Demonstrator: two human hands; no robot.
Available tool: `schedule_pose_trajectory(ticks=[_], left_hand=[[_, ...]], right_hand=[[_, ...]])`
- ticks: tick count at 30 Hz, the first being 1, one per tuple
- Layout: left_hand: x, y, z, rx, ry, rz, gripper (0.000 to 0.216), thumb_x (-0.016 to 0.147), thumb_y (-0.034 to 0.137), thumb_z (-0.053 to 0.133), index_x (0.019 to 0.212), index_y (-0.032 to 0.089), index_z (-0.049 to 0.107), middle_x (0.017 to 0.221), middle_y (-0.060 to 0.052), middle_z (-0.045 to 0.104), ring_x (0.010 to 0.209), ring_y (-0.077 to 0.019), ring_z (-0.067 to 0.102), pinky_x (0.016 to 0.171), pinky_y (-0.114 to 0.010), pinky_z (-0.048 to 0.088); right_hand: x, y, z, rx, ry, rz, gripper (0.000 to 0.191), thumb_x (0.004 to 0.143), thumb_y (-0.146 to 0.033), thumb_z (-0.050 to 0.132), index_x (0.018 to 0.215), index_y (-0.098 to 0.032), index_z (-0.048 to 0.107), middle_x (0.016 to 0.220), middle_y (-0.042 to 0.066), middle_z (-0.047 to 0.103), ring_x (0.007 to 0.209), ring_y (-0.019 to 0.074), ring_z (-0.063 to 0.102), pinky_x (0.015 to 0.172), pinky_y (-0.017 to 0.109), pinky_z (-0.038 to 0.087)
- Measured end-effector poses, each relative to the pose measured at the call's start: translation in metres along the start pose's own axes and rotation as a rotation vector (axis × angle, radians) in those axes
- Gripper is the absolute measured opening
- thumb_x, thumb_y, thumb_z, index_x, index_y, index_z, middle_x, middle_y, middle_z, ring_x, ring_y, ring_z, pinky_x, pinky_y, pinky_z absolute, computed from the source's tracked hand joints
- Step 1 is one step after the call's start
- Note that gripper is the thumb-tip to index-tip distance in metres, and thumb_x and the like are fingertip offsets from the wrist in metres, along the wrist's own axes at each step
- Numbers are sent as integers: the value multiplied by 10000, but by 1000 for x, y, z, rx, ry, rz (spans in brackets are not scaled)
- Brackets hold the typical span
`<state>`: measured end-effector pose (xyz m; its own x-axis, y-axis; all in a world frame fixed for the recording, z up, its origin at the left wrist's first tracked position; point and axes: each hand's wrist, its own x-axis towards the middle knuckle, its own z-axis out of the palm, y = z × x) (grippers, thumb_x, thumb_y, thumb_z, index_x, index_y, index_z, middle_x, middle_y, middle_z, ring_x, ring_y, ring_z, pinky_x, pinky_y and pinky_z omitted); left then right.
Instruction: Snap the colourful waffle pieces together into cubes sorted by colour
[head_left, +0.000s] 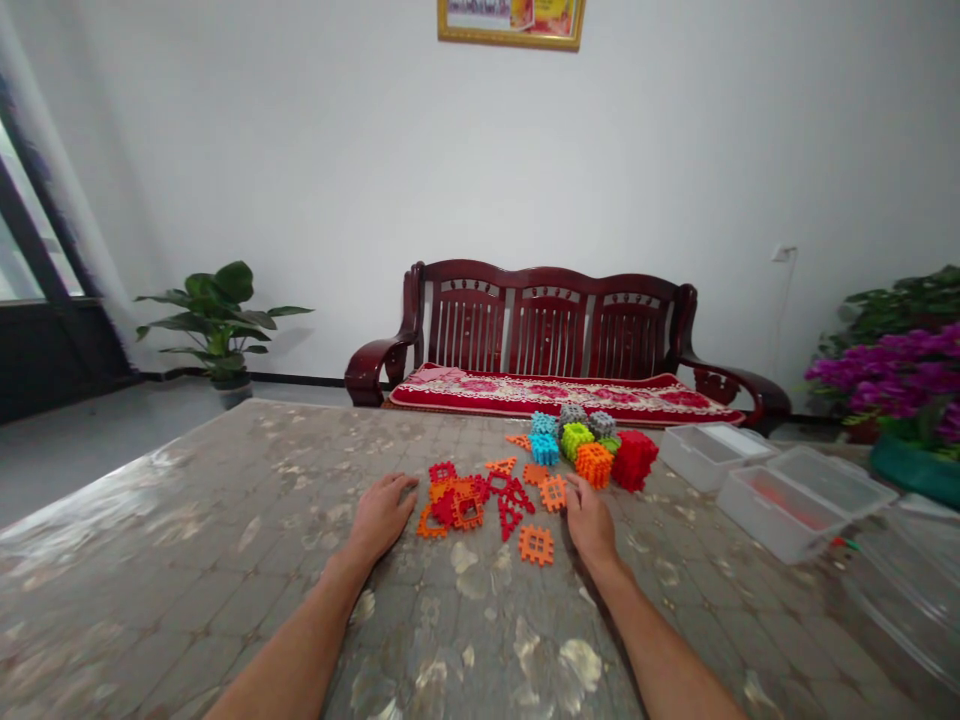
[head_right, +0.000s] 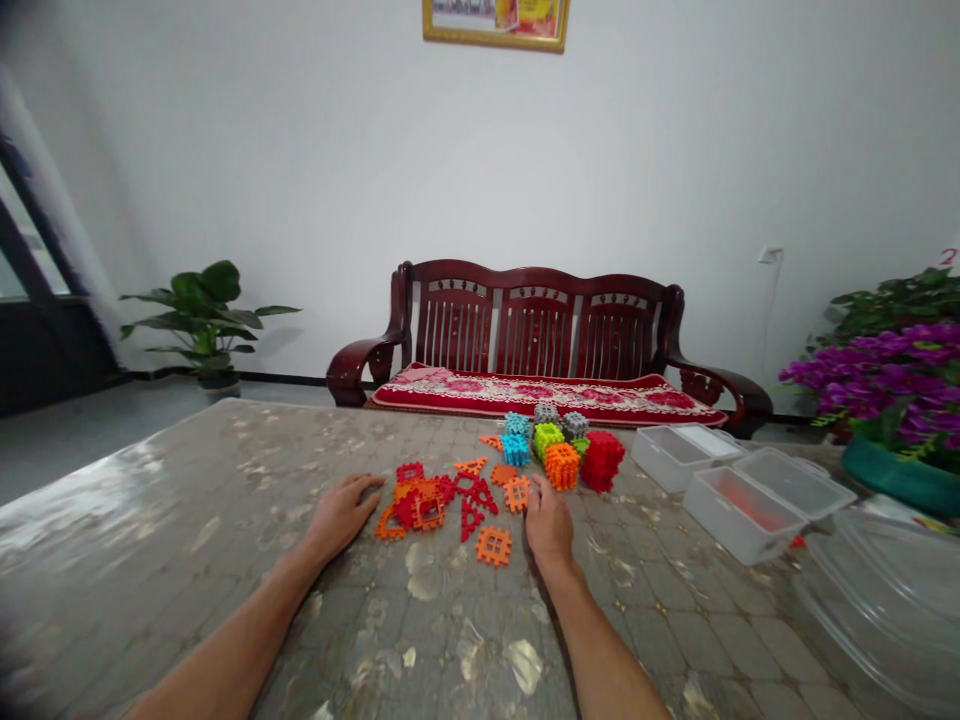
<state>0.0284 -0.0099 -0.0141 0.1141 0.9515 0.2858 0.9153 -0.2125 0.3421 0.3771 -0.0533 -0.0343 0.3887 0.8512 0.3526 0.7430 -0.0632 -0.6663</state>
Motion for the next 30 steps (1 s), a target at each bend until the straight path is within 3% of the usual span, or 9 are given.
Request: schedule_pose_trajectory(ticks=[6, 13, 22, 30], left_hand=[[0, 0, 1, -19, 6, -3, 371, 867, 265, 458, 1131, 229, 716, 1244, -74, 686, 1186, -216, 609, 1067, -342, 428], [1, -1, 3, -5, 8, -5, 368, 860, 257, 468, 1133, 250, 715, 1244, -60, 686, 1190, -209, 606, 1065, -330, 425], [-1, 1, 2, 15, 4, -7, 372, 867, 257, 465, 1153, 241, 702, 1268, -74, 670, 1191, -219, 606, 1063, -345, 426], [-1, -1, 7, 54, -3, 2, 395, 882, 253, 452, 1202, 223, 682, 1310, -104, 640, 1211, -241, 592, 1064, -380, 427]], right_hand=[[0, 1, -6, -97, 35, 77, 475, 924, -346, 369, 1300, -176, 602, 1151, 126, 707, 1061, 248, 649, 909, 353, 469], [-4, -4, -11, -201, 76, -78, 445, 829, -173, 446, 1213, -196, 669, 1229, 99, 663, 1154, 240, 584, 1019, 347, 412], [-14, -19, -16, -308, -128, -230, 324, 879, -167, 471, 1011, -272, 747, 1131, 24, 718, 1086, 229, 583, 951, 347, 404], [-12, -24, -15, -412, -141, -244, 348, 891, -142, 456, 1078, -260, 724, 1180, 39, 700, 1105, 238, 570, 935, 339, 392]])
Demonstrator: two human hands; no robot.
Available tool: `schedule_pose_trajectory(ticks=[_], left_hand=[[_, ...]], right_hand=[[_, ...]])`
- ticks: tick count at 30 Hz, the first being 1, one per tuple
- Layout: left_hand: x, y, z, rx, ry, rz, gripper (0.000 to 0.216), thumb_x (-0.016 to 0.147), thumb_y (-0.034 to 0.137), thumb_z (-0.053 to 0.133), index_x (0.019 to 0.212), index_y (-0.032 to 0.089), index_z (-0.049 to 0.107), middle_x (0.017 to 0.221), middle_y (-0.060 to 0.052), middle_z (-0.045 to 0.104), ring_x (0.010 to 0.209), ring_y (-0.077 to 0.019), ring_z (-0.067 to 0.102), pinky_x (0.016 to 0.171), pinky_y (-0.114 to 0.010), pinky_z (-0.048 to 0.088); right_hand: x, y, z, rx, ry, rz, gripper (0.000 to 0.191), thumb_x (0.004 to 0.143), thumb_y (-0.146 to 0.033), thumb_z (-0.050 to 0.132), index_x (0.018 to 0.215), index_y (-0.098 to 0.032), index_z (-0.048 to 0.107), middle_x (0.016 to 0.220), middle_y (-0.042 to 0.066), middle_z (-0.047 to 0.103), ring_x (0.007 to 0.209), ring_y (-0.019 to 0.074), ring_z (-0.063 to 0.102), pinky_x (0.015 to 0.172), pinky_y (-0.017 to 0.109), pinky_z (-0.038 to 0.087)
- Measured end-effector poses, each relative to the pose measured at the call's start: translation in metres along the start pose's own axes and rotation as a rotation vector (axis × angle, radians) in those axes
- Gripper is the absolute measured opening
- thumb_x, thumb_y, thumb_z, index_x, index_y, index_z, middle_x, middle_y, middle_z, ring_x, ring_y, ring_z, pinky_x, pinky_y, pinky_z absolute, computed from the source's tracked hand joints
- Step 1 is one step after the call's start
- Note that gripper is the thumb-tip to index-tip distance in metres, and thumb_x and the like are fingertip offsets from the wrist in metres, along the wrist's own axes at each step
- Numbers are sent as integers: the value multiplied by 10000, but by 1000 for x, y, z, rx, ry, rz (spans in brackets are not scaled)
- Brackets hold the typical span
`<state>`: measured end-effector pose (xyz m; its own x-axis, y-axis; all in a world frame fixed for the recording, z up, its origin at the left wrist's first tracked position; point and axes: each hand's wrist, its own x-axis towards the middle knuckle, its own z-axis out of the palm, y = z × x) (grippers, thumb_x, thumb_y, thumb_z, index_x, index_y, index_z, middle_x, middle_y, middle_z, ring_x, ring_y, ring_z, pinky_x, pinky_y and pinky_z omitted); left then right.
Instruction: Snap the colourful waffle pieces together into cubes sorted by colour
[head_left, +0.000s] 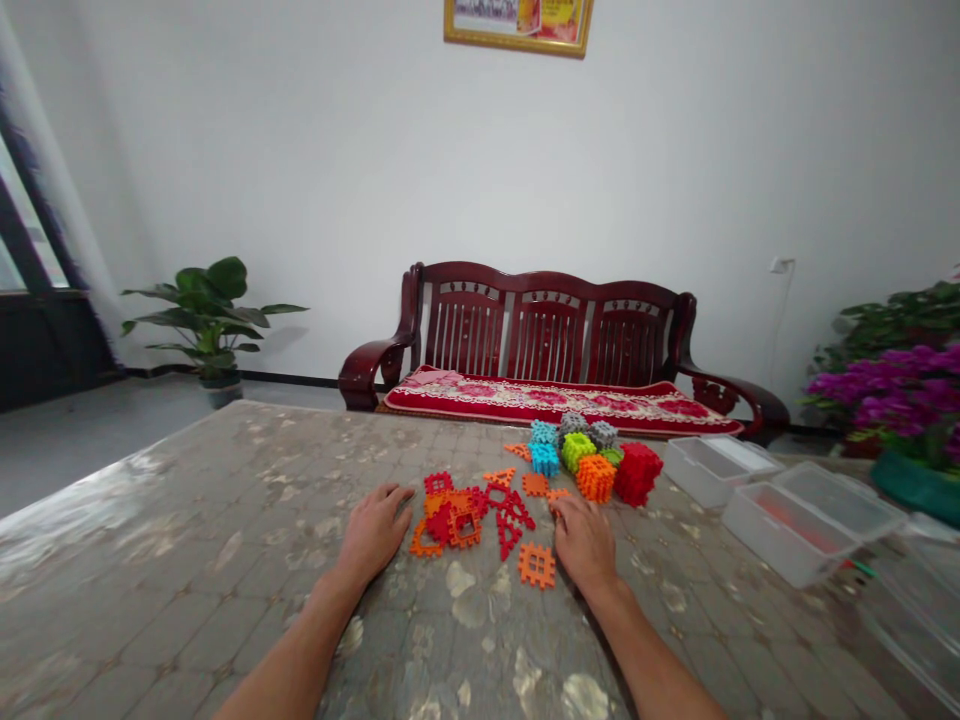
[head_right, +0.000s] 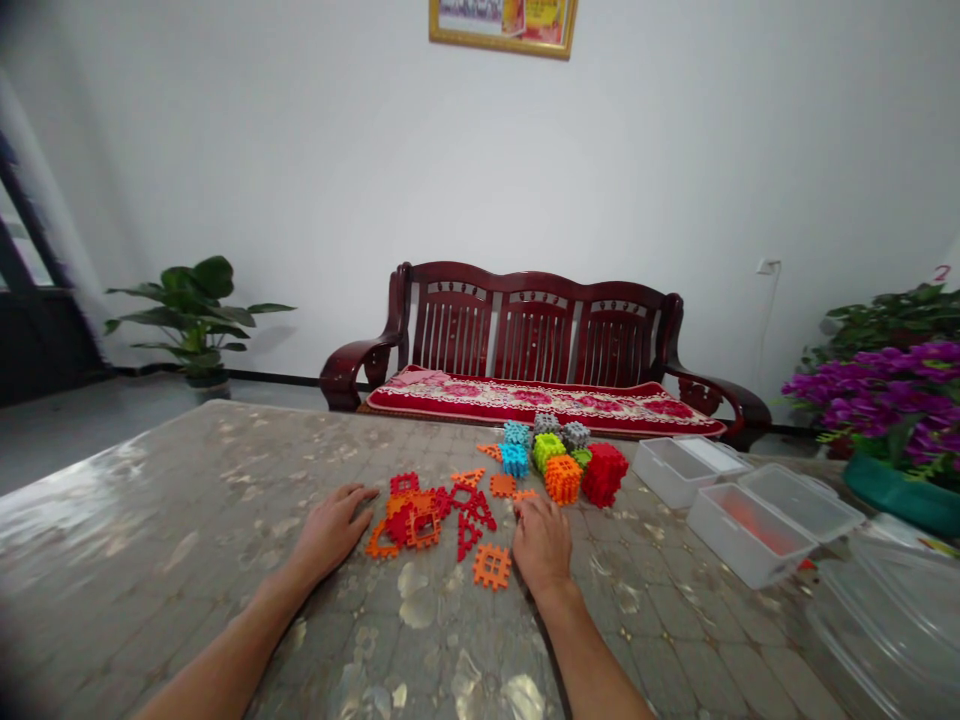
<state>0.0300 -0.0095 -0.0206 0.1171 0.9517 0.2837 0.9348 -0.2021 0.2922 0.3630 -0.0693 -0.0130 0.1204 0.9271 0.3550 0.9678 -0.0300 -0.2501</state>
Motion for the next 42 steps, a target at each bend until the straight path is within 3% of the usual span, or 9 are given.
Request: schedule_pose_trajectory(ticks=[4, 10, 16, 20, 26, 36, 39, 42], left_hand=[[0, -1, 2, 10, -6, -1, 397, 892, 252, 453, 1217, 220, 678, 1305, -114, 639, 1234, -246, 580, 1076, -392, 417], [0, -1, 4, -6, 13, -3, 381, 886, 248, 469, 1198, 224, 686, 1292, -114, 643, 1231, -258, 581, 1074, -408, 420], [-1, 0, 2, 22, -23, -9, 391, 901, 254, 464, 1230, 216, 673, 1312, -114, 628, 1243, -248, 570, 1087, -392, 409], [-1, -1, 4, 26, -4, -9, 382, 910, 254, 466, 1233, 232, 669, 1318, -100, 626, 1244, -237, 567, 1080, -390, 412], [-1, -1, 5, 13, 11, -3, 368, 901, 240, 485, 1214, 245, 677, 1303, -92, 637, 1232, -230, 574, 1072, -389, 419], [-2, 2, -1, 9, -20, -20, 382, 906, 251, 480, 1239, 242, 666, 1327, -93, 620, 1257, -232, 555, 1088, -386, 400], [-3, 4, -2, 19, -23, -33, 386, 911, 264, 476, 1252, 236, 656, 1343, -97, 610, 1259, -240, 555, 1088, -393, 397], [-3, 7, -2, 45, -11, -42, 394, 918, 266, 466, 1270, 241, 639, 1350, -97, 605, 1254, -239, 554, 1082, -396, 395]], right_hand=[[1, -3, 0, -36, 4, 6, 335, 904, -170, 465, 1107, -266, 714, 1216, 49, 682, 1118, 246, 561, 965, 364, 387], [11, -12, 7, 7, -7, -105, 399, 964, -283, 441, 1323, -233, 607, 1425, 55, 568, 1358, 264, 415, 1144, 434, 258], [12, -18, 9, 36, -89, -156, 384, 992, -331, 415, 1300, -242, 626, 1397, 46, 599, 1380, 272, 415, 1175, 494, 196], [4, -15, 8, 93, -73, -219, 395, 1001, -304, 378, 1298, -228, 626, 1388, 49, 605, 1335, 230, 476, 1168, 442, 250], [-6, 3, 7, 17, 12, -90, 425, 957, -196, 361, 1256, -174, 663, 1329, 101, 638, 1259, 246, 543, 1110, 416, 366], [13, 5, 15, 39, -37, -113, 488, 895, -112, 383, 1324, -129, 615, 1399, 107, 586, 1327, 227, 487, 1148, 386, 323], [8, -3, 4, 119, -10, -79, 377, 910, -178, 434, 1191, -185, 686, 1284, 86, 657, 1228, 230, 547, 1086, 379, 368], [-3, -13, -12, 237, -105, -35, 212, 879, -320, 560, 999, -236, 713, 1062, 42, 709, 1006, 210, 618, 904, 333, 450]])
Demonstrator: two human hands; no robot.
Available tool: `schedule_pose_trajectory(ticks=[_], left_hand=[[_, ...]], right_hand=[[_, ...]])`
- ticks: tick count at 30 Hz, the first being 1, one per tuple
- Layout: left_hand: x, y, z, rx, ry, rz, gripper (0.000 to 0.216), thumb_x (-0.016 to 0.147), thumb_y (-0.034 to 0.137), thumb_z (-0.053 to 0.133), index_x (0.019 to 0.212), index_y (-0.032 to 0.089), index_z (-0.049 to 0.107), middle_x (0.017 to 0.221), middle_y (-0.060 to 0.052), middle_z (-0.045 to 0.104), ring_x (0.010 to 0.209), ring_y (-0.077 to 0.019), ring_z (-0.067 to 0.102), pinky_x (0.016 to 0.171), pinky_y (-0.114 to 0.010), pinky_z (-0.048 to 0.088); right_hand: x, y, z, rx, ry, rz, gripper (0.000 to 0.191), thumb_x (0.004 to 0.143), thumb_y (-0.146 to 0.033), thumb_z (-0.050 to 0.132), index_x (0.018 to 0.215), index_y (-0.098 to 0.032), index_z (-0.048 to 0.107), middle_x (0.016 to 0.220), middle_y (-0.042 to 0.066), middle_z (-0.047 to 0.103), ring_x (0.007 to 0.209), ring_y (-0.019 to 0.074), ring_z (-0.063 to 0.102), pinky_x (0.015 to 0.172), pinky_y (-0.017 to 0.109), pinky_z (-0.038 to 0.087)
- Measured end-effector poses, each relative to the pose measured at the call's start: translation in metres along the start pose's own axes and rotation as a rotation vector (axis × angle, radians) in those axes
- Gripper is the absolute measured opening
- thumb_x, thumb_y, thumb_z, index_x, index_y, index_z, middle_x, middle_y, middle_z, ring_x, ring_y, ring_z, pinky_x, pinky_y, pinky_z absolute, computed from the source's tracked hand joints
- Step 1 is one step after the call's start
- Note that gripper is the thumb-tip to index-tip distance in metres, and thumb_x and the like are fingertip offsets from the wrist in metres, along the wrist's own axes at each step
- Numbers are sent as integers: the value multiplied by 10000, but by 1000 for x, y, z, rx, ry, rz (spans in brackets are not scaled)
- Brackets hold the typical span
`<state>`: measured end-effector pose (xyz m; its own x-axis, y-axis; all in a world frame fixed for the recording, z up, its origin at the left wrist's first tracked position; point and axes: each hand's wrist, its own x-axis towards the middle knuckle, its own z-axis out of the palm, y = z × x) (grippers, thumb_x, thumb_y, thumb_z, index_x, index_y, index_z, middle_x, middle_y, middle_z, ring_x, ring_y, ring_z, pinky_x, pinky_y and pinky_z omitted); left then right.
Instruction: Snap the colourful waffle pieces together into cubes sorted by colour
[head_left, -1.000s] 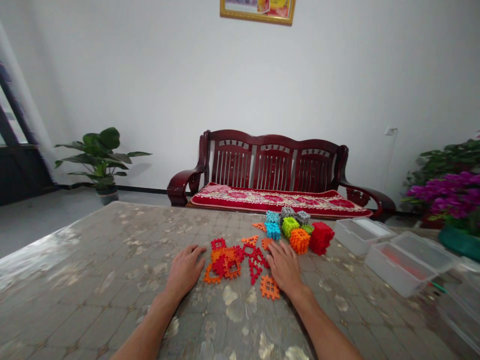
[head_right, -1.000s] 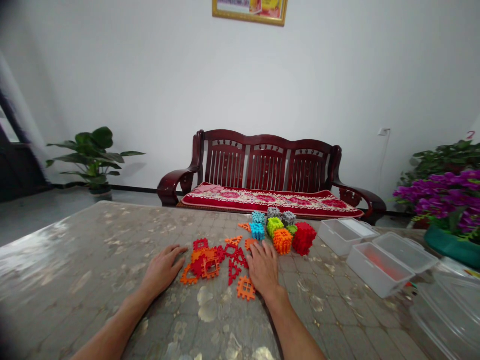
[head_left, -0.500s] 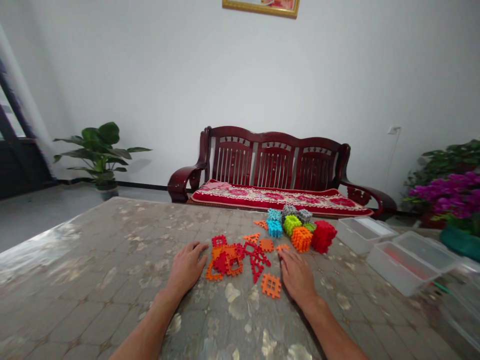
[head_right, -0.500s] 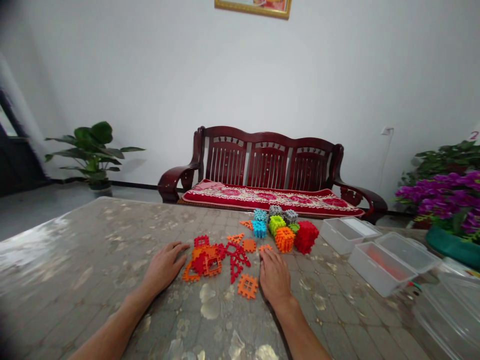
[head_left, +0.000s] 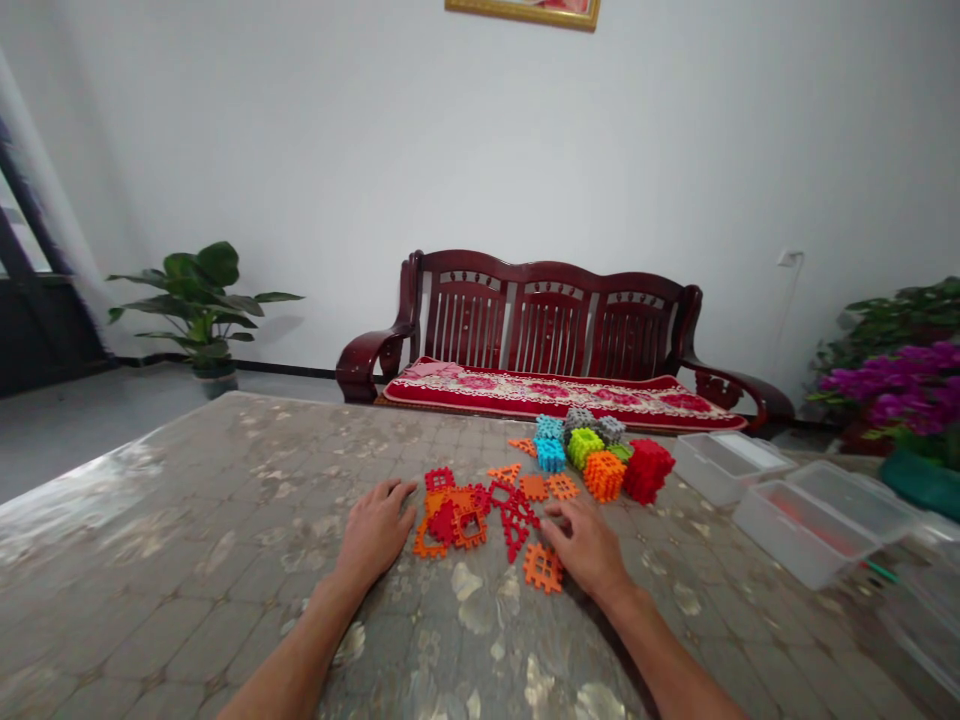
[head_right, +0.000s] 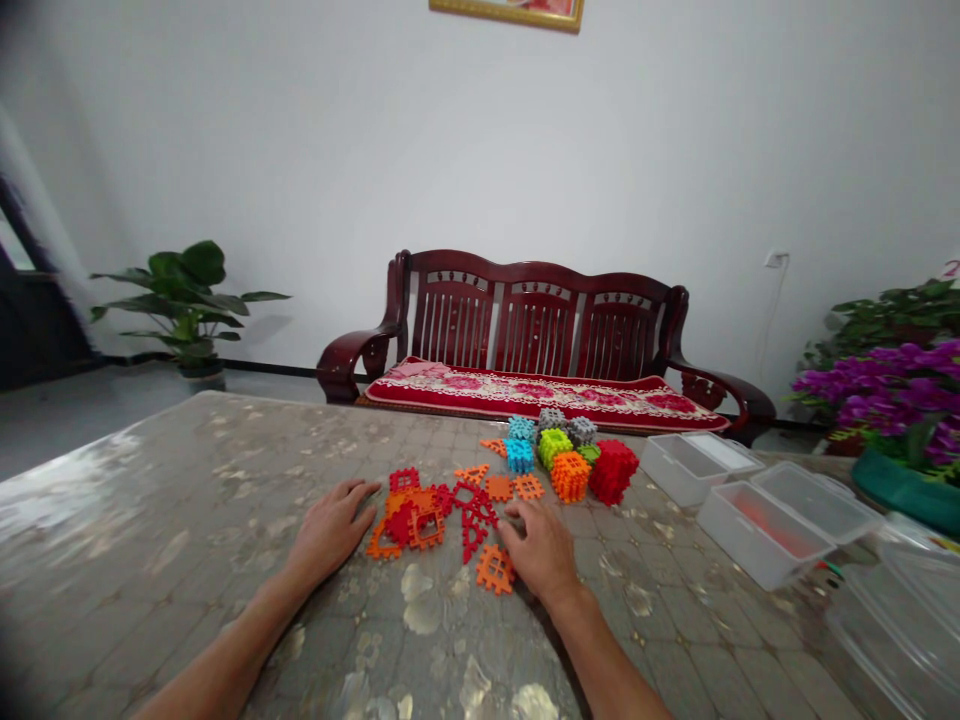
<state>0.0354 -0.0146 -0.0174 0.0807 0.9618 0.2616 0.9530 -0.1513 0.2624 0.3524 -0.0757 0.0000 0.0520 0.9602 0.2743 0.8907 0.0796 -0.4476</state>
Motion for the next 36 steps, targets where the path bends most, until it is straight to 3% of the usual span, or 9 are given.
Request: schedule_pose_trajectory(ticks=[2, 7, 12, 17, 22, 27, 30, 36], left_hand=[[-1, 2, 0, 15, 0, 3, 402, 922, 265, 456, 1286, 247, 625, 1348, -95, 603, 1243, -238, 555, 1075, -402, 395], [0, 2, 0, 26, -21, 4, 419, 926, 263, 438, 1306, 251, 613, 1345, -100, 602, 1238, -248, 554, 1069, -423, 392], [1, -1, 1, 14, -27, 8, 419, 918, 276, 453, 1299, 240, 622, 1364, -106, 591, 1261, -258, 539, 1073, -433, 388], [1, -1, 2, 15, -36, 15, 423, 916, 272, 451, 1302, 244, 622, 1365, -106, 590, 1277, -257, 528, 1082, -435, 378], [1, 1, 1, 15, -28, 14, 415, 916, 274, 454, 1293, 257, 626, 1354, -104, 598, 1260, -258, 536, 1076, -438, 380], [1, 2, 0, 13, -35, 7, 413, 917, 269, 449, 1292, 264, 622, 1353, -100, 594, 1263, -246, 530, 1076, -426, 375], [1, 2, 0, 0, -37, 3, 410, 917, 272, 452, 1292, 268, 618, 1359, -100, 589, 1267, -246, 525, 1074, -428, 373], [0, 3, -1, 24, -46, 7, 415, 925, 274, 447, 1304, 261, 617, 1357, -107, 585, 1263, -263, 528, 1068, -439, 375]], right_hand=[[-6, -7, -8, 47, -117, -3, 227, 796, -387, 666, 970, -245, 697, 1001, 18, 691, 923, 195, 611, 815, 304, 447], [-8, -9, -25, -16, -385, -128, 580, 523, -417, 853, 1040, -241, 657, 1090, 19, 616, 1012, 220, 548, 831, 293, 414], [-4, -11, -31, -108, -456, -171, 447, 607, -328, 773, 1021, -193, 670, 1045, 55, 625, 957, 223, 563, 828, 305, 417], [3, -2, -38, -146, -364, -104, 418, 646, -284, 703, 1050, -184, 680, 1037, 68, 662, 940, 235, 597, 809, 311, 433], [20, 15, -42, -178, -131, -104, 434, 765, -309, 645, 1180, -183, 651, 1112, 82, 668, 1055, 239, 596, 922, 329, 431], [31, 28, -24, -241, 40, -189, 401, 848, -160, 511, 1227, -206, 634, 1261, 75, 636, 1194, 220, 541, 1042, 326, 382], [28, 31, -12, -280, 87, -140, 450, 846, -89, 452, 1238, -213, 634, 1310, 75, 618, 1219, 219, 534, 1058, 328, 376], [21, 23, 2, -299, 118, 48, 395, 889, -311, 549, 1259, -182, 600, 1244, 120, 645, 1154, 268, 580, 984, 355, 416]])
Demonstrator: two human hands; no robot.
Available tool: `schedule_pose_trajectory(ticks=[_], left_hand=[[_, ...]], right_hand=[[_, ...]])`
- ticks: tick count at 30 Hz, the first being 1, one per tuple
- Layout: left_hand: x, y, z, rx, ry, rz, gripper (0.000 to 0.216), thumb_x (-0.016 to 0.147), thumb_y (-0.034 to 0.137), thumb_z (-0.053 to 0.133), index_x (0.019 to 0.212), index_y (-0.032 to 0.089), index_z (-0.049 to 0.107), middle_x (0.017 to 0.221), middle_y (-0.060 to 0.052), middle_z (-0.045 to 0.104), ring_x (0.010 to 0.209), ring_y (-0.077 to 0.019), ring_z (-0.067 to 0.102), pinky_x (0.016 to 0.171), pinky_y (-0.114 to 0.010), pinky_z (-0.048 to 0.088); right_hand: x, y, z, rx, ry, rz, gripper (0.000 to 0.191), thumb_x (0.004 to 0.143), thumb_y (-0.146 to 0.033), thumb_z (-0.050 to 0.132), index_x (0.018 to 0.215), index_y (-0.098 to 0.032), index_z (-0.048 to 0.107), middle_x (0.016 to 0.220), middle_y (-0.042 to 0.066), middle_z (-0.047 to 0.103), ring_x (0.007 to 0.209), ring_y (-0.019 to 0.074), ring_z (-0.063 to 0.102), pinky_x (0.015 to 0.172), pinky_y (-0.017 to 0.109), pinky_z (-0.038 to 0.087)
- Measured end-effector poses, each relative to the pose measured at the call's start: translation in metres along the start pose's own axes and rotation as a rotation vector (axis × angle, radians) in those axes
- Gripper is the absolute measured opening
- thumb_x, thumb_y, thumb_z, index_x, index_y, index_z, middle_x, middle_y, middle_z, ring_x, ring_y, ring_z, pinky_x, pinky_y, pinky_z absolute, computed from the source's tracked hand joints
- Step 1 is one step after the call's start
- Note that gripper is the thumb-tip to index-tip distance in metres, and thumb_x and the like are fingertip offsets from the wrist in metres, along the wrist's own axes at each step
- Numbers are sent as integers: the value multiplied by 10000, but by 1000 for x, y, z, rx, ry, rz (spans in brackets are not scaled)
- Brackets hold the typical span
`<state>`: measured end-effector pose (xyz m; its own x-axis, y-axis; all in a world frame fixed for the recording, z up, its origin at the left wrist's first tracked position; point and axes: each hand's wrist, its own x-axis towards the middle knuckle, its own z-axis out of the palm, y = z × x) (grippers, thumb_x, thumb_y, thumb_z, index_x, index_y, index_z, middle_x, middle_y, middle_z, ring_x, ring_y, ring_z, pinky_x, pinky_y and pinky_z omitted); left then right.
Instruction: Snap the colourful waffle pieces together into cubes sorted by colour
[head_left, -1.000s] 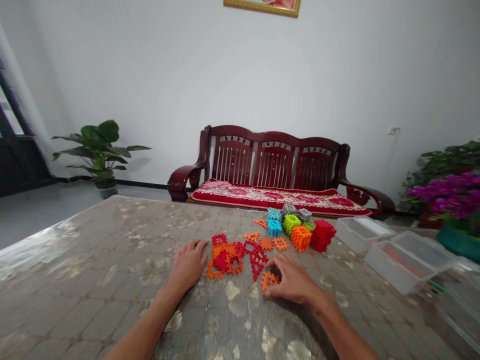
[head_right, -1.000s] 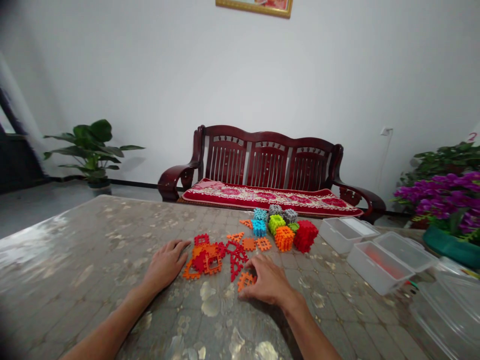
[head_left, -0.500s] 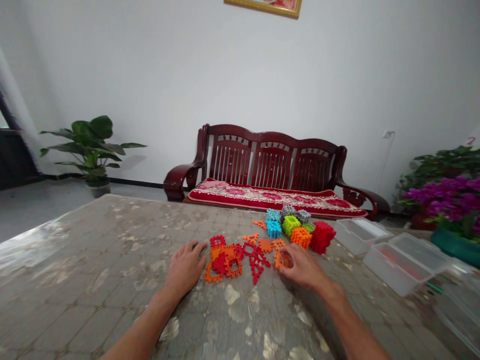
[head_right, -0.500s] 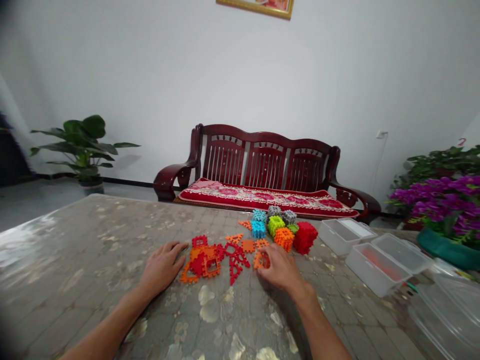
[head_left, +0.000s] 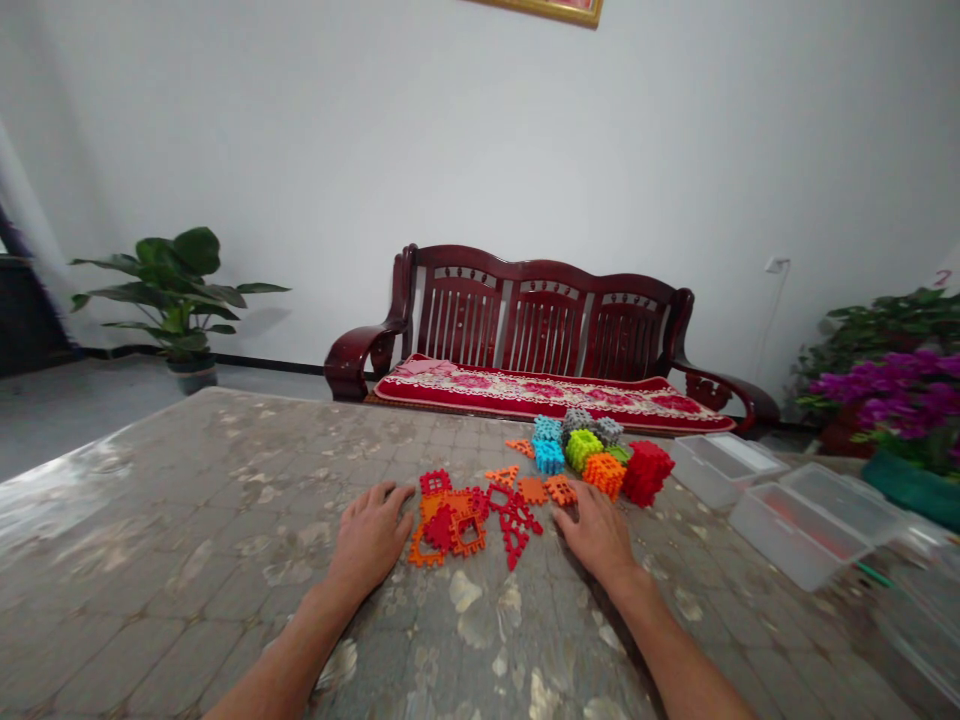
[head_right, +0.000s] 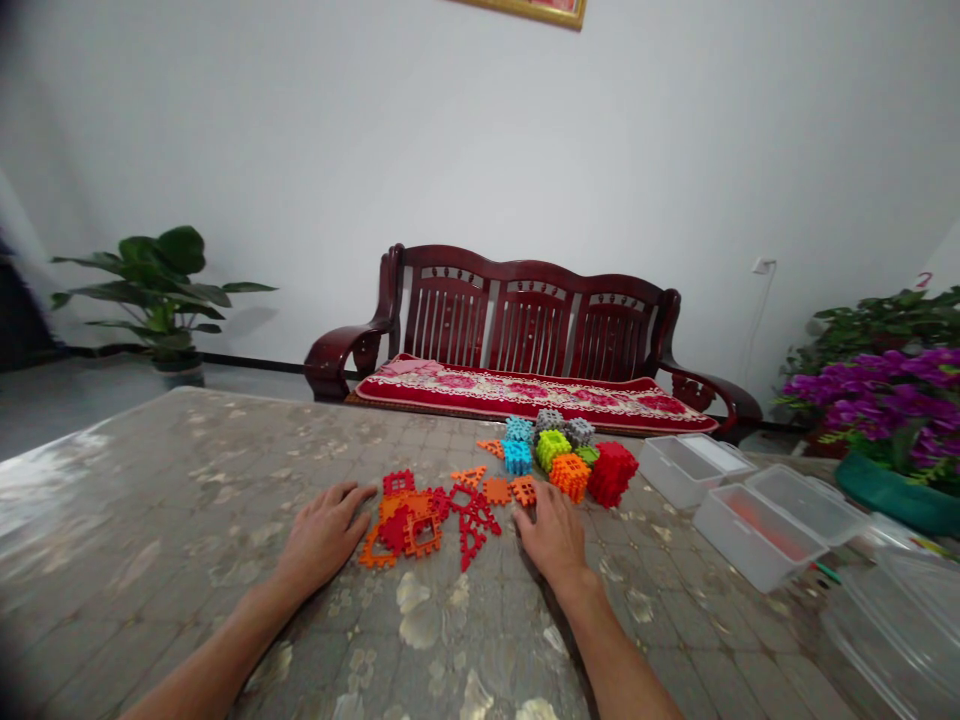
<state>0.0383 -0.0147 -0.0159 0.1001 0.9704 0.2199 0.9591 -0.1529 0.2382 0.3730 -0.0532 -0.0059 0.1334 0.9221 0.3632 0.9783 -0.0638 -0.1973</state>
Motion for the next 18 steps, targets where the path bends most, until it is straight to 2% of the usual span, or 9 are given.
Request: schedule_pose_trajectory(ticks=[7, 18], left_hand=[[0, 0, 0, 18, 3, 6, 416, 931, 278, 437, 1308, 268, 613, 1354, -96, 589, 1260, -246, 531, 1065, -412, 379], [1, -1, 1, 7, -2, -3, 422, 922, 277, 439, 1308, 271, 608, 1363, -96, 581, 1268, -246, 522, 1071, -410, 366]], right_hand=[[9, -7, 5, -130, -50, 58, 391, 935, -363, 515, 1264, -162, 577, 1140, 141, 681, 1086, 270, 591, 937, 350, 392], [14, -14, 1, -196, -81, 104, 354, 940, -355, 497, 1167, -131, 651, 1083, 185, 652, 1057, 307, 583, 900, 376, 407]])
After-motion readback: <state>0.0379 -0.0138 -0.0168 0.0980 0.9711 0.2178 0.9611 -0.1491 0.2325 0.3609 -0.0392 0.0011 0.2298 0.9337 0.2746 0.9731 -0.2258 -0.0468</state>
